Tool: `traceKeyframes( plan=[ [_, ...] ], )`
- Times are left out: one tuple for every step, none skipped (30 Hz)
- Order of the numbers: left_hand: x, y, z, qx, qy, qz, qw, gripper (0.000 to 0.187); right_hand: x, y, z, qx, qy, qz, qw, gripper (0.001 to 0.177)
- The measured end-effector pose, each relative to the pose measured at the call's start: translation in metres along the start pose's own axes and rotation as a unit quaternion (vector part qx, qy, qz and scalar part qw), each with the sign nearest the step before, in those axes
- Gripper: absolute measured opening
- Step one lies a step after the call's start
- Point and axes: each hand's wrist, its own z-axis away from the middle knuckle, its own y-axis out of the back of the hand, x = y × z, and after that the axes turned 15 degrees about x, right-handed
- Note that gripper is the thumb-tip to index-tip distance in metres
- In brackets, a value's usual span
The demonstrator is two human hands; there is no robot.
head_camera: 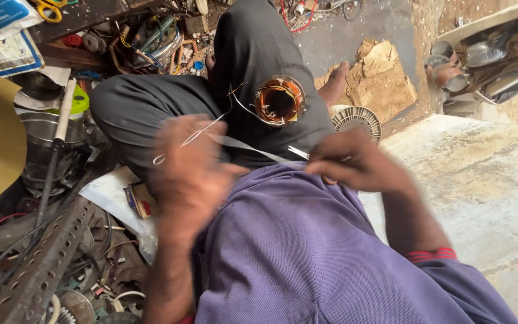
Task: The person sits cross-legged on the floor and works on a cylindrical electrical component, likely a motor stator. They repeatedly wrap a white string or wire around the copper windings to secure them, using their hands to pull and tighten the material.
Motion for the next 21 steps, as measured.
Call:
traceKeyframes(
  plan=[
    [0.019, -0.015, -0.002, 0.000, -0.003, 0.131, 0.991, 0.063, 0.001, -0.016, -0.002, 0.001, 0.033, 0.008, 0.999, 0.018],
    [0.031, -0.027, -0.004, -0.001, -0.006, 0.260, 0.966, 0.067, 0.003, -0.028, -0.003, 0.001, 0.066, 0.015, 0.998, 0.018],
    [0.038, -0.035, -0.006, -0.029, 0.009, 0.258, 0.966, 0.059, 0.006, -0.034, -0.002, 0.019, 0.032, -0.023, 0.999, 0.017],
    [0.044, -0.041, -0.007, -0.057, 0.023, 0.257, 0.964, 0.051, 0.009, -0.039, -0.001, 0.036, -0.002, -0.062, 0.997, 0.016],
    [0.045, -0.044, -0.007, -0.085, 0.036, 0.254, 0.963, 0.043, 0.013, -0.041, -0.001, 0.054, -0.034, -0.101, 0.993, 0.016],
    [0.040, -0.045, -0.008, -0.067, 0.038, 0.243, 0.967, 0.032, 0.017, -0.039, -0.002, 0.070, -0.039, -0.076, 0.994, 0.015],
    [0.034, -0.043, -0.007, -0.051, 0.043, 0.234, 0.970, 0.021, 0.022, -0.035, 0.001, 0.085, -0.047, -0.051, 0.994, 0.015],
    [0.027, -0.043, -0.006, -0.035, 0.047, 0.224, 0.973, 0.013, 0.026, -0.030, 0.004, 0.099, -0.055, -0.027, 0.993, 0.015],
    [0.021, -0.041, -0.002, -0.021, 0.056, 0.224, 0.973, 0.010, 0.029, -0.027, 0.008, 0.109, -0.035, -0.023, 0.993, 0.015],
    [0.016, -0.039, 0.001, -0.006, 0.065, 0.224, 0.972, 0.008, 0.032, -0.024, 0.012, 0.118, -0.014, -0.019, 0.993, 0.014],
    [0.010, -0.039, 0.003, 0.011, 0.071, 0.224, 0.972, 0.007, 0.035, -0.022, 0.012, 0.130, 0.010, -0.015, 0.991, 0.014],
    [0.007, -0.038, 0.005, 0.014, 0.082, 0.211, 0.974, 0.006, 0.038, -0.022, 0.011, 0.137, 0.011, -0.002, 0.991, 0.013],
    [0.005, -0.038, 0.006, 0.015, 0.092, 0.201, 0.975, 0.005, 0.040, -0.022, 0.011, 0.146, 0.010, 0.011, 0.989, 0.013],
    [0.002, -0.037, 0.006, 0.016, 0.102, 0.190, 0.976, 0.004, 0.042, -0.023, 0.011, 0.155, 0.009, 0.025, 0.988, 0.012],
    [0.001, -0.036, 0.005, 0.014, 0.099, 0.159, 0.982, 0.004, 0.045, -0.024, 0.011, 0.180, 0.010, 0.049, 0.982, 0.011],
    [-0.001, -0.033, 0.004, 0.012, 0.096, 0.127, 0.987, 0.004, 0.047, -0.025, 0.010, 0.204, 0.012, 0.074, 0.976, 0.010],
    [-0.002, -0.031, 0.000, 0.010, 0.090, 0.095, 0.991, 0.004, 0.050, -0.027, 0.008, 0.229, 0.016, 0.099, 0.968, 0.009],
    [-0.001, -0.030, -0.004, -0.002, 0.095, 0.075, 0.993, 0.004, 0.051, -0.026, 0.007, 0.237, 0.013, 0.106, 0.965, 0.008],
    [0.000, -0.028, -0.010, -0.014, 0.099, 0.053, 0.994, 0.005, 0.052, -0.027, 0.005, 0.246, 0.012, 0.112, 0.963, 0.007],
    [0.001, -0.027, -0.016, -0.026, 0.102, 0.031, 0.994, 0.006, 0.053, -0.029, 0.003, 0.254, 0.011, 0.118, 0.960, 0.007],
    [0.005, -0.025, -0.021, -0.006, 0.044, 0.024, 0.999, 0.015, 0.052, -0.033, 0.002, 0.257, 0.035, 0.128, 0.957, 0.007]
  ],
)
